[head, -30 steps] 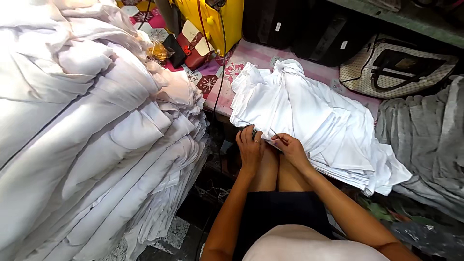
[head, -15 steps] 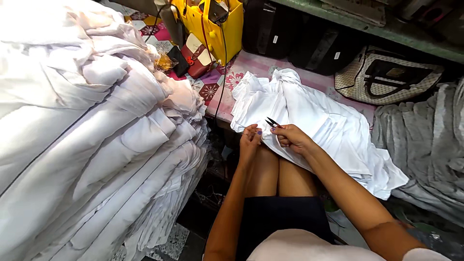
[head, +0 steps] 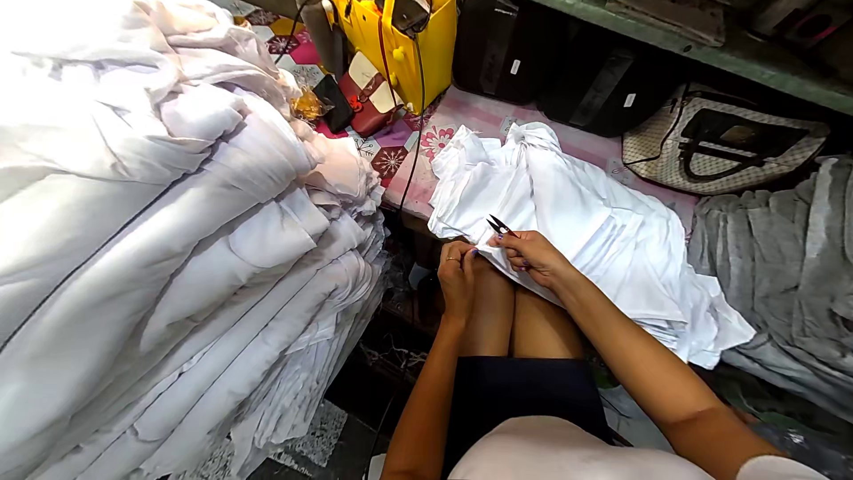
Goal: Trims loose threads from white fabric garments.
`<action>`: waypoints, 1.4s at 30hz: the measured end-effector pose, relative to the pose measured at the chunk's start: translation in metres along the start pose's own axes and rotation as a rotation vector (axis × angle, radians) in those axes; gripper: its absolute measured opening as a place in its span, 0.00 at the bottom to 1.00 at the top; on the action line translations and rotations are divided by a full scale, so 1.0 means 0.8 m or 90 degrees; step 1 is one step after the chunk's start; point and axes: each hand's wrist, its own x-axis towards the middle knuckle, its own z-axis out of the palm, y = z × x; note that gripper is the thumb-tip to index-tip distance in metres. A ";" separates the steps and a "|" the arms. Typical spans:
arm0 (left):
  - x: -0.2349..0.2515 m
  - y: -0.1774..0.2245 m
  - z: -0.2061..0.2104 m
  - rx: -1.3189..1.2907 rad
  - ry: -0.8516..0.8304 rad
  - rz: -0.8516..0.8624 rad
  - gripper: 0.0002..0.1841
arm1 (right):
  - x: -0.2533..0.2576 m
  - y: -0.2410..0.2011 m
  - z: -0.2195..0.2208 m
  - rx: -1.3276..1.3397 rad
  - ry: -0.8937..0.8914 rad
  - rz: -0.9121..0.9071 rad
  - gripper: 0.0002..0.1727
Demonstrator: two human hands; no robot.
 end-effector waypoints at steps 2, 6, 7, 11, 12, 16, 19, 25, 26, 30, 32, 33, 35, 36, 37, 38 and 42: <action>-0.004 -0.001 -0.007 -0.024 -0.012 -0.046 0.06 | -0.009 -0.004 -0.001 -0.054 0.012 -0.033 0.19; -0.014 0.011 -0.020 -0.159 -0.061 -0.249 0.07 | -0.028 -0.009 -0.006 -0.371 0.057 -0.178 0.12; -0.015 0.015 -0.021 -0.184 -0.065 -0.275 0.07 | -0.029 -0.005 -0.004 -0.480 0.066 -0.219 0.15; -0.017 0.023 -0.012 -0.208 -0.070 -0.257 0.08 | -0.014 0.032 0.015 -0.740 0.155 -0.425 0.17; -0.017 0.021 -0.009 -0.186 -0.062 -0.230 0.09 | -0.007 0.039 0.014 -0.741 0.178 -0.467 0.14; -0.009 0.011 0.001 -0.150 -0.061 -0.139 0.15 | -0.002 0.012 0.009 -0.613 0.091 -0.310 0.14; 0.003 0.012 0.007 -0.235 -0.086 -0.188 0.22 | 0.004 -0.008 0.004 -0.425 0.045 -0.175 0.12; 0.021 -0.010 0.007 -0.455 -0.129 -0.355 0.23 | 0.030 -0.021 -0.021 0.061 -0.117 0.152 0.20; 0.021 -0.011 0.006 -0.439 -0.127 -0.314 0.25 | 0.032 -0.022 -0.022 0.069 -0.123 0.160 0.21; 0.030 0.005 -0.004 -0.329 -0.147 -0.260 0.21 | 0.031 -0.022 -0.016 0.030 -0.111 0.131 0.19; 0.035 0.009 -0.004 -0.289 -0.147 -0.271 0.10 | 0.031 -0.021 -0.010 -0.009 -0.099 0.108 0.17; 0.036 0.007 -0.005 -0.288 -0.139 -0.269 0.06 | 0.031 -0.021 -0.008 -0.024 -0.093 0.099 0.17; 0.035 0.003 -0.005 -0.321 -0.115 -0.282 0.04 | 0.030 -0.022 -0.004 -0.051 -0.076 0.082 0.17; 0.033 0.002 -0.006 -0.360 -0.088 -0.310 0.05 | 0.028 -0.022 -0.002 -0.065 -0.068 0.073 0.17; 0.030 0.000 -0.006 -0.401 -0.056 -0.341 0.05 | 0.028 -0.023 0.000 -0.077 -0.062 0.064 0.16; 0.028 0.000 -0.007 -0.422 -0.029 -0.362 0.05 | 0.027 -0.022 0.001 -0.087 -0.057 0.056 0.16; 0.025 0.009 -0.007 -0.393 -0.056 -0.335 0.06 | 0.026 -0.021 0.006 -0.118 -0.047 0.037 0.15</action>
